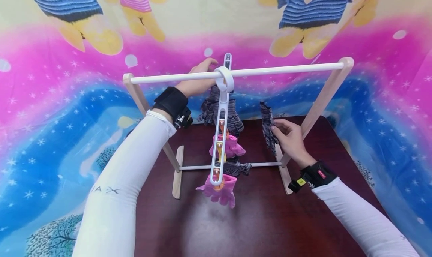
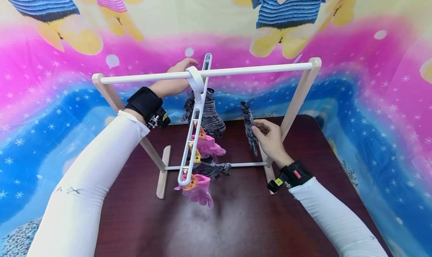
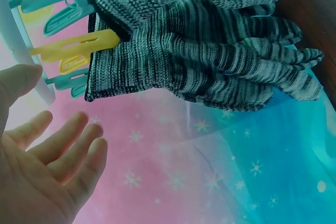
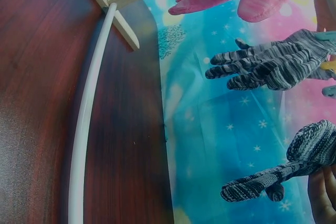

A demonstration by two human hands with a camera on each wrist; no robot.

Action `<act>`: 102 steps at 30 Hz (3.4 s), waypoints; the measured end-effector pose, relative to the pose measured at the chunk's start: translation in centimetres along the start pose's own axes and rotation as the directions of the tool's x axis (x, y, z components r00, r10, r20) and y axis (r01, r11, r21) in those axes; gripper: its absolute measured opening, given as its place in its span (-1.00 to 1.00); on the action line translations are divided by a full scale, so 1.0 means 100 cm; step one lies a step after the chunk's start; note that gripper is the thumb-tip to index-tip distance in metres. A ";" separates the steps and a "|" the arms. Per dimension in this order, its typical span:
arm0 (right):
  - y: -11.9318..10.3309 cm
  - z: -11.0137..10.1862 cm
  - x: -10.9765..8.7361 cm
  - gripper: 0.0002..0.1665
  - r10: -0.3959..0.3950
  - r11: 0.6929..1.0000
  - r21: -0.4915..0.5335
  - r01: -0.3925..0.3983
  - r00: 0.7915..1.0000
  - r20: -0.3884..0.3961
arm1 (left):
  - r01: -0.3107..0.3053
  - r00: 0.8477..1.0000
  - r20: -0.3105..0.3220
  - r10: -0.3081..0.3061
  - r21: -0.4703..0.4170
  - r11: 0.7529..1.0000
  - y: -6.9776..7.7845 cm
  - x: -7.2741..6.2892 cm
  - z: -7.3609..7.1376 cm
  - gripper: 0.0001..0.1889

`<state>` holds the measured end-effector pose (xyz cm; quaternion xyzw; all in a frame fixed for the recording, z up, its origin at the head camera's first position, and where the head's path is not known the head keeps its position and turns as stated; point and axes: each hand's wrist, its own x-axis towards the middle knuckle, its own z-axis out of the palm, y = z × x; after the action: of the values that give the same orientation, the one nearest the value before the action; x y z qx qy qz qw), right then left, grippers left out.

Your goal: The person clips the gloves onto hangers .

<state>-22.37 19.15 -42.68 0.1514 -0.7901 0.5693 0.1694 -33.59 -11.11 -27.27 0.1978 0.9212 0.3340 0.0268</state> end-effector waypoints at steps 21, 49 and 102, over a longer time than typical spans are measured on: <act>0.004 0.000 0.000 -0.72 -0.021 1.000 0.007 0.021 1.000 0.016 | -0.102 0.992 0.096 0.086 0.183 0.978 0.001 0.008 0.012 -0.75; 0.019 0.002 -0.001 -0.72 0.012 0.999 0.038 -0.011 1.000 -0.009 | 0.069 0.995 0.083 -0.059 -0.126 0.990 -0.025 0.011 0.010 -0.33; 0.006 0.000 -0.003 -0.73 -0.025 1.000 0.008 0.025 0.999 0.022 | 0.040 0.999 -0.019 -0.042 -0.115 0.993 -0.051 0.008 -0.001 -0.56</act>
<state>-22.37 19.34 -43.29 0.1683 -0.7878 0.5684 0.1672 -36.12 -14.40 -30.30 0.1735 0.9046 0.3877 0.0352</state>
